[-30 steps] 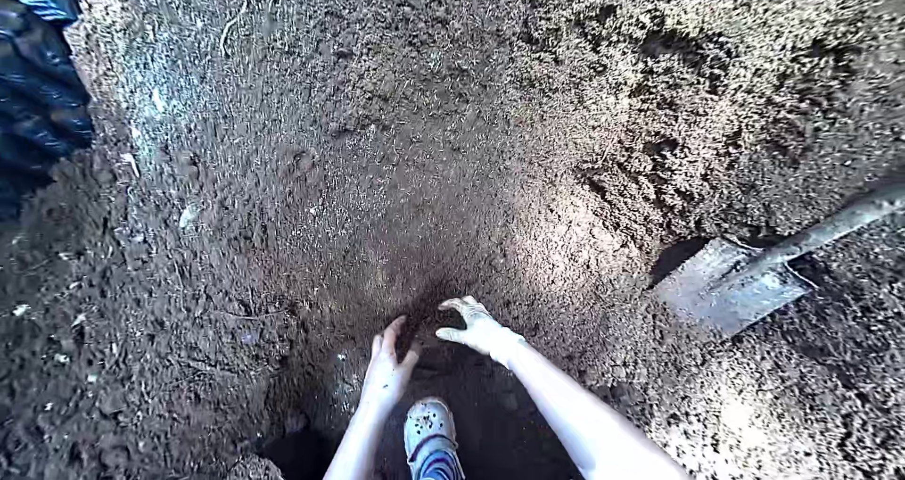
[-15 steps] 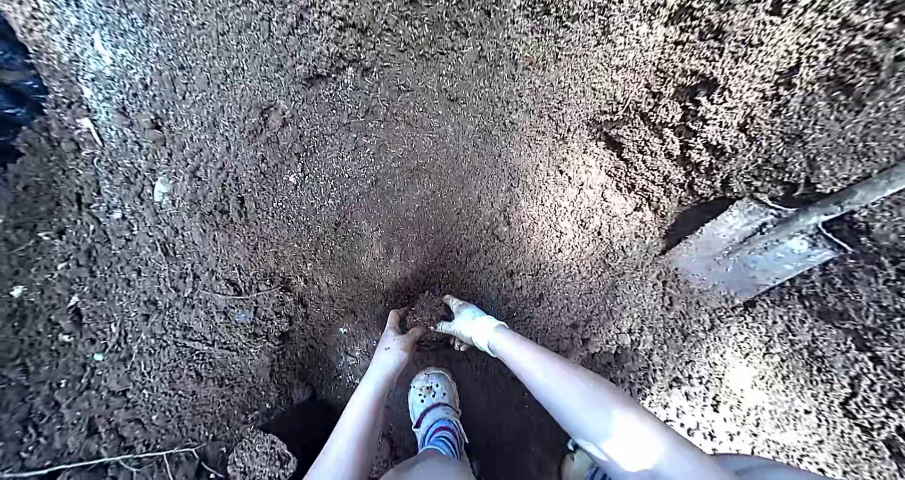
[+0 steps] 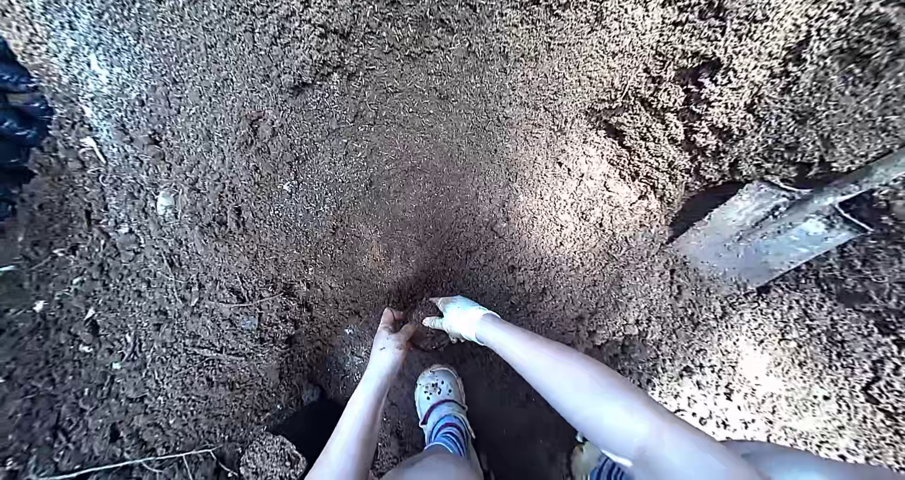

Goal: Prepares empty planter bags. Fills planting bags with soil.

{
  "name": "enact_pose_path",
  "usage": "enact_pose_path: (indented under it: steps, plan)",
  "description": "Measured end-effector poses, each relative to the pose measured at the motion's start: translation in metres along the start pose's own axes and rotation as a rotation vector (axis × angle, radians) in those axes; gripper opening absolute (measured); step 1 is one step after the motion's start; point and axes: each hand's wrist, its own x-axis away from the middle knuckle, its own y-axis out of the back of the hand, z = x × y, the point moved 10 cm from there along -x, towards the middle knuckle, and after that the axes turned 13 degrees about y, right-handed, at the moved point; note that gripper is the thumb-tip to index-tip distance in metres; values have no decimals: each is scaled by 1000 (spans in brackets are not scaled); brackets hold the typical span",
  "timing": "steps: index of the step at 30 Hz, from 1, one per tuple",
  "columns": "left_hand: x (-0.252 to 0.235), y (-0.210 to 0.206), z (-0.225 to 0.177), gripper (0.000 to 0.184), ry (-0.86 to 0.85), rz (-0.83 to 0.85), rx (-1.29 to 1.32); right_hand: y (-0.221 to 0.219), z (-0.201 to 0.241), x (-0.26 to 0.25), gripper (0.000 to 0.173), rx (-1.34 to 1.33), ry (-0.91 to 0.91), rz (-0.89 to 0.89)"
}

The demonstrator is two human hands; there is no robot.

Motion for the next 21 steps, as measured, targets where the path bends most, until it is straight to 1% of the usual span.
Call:
enact_pose_path:
  steps: [2,4,5,6,8,9,11,14,16,19,21]
  plan:
    - [7,4,-5,36,-68,-113,-123,7,9,0,61,141,78,21]
    - [15,5,0,39,-94,-174,-156,20,16,1,58,263,130,80]
    - [20,1,8,44,-39,-147,-128,26,18,3,57,294,130,116]
    - [23,-8,21,53,67,-77,-74,31,18,4,59,292,120,142]
    - [35,-38,47,70,296,137,61,29,11,2,70,180,55,180]
    - [38,-50,51,73,339,204,148,25,7,-1,76,101,7,195]
    - [37,-59,44,69,335,236,370,19,4,-9,80,16,-43,221]
    - [33,-56,38,60,320,135,626,14,12,-19,75,42,37,187]
    - [32,-52,37,51,343,73,693,12,20,-24,69,106,126,159]
    - [32,-49,42,26,399,15,736,9,31,-26,59,215,230,124]
    - [32,-49,46,10,421,28,728,7,37,-20,51,309,269,131]
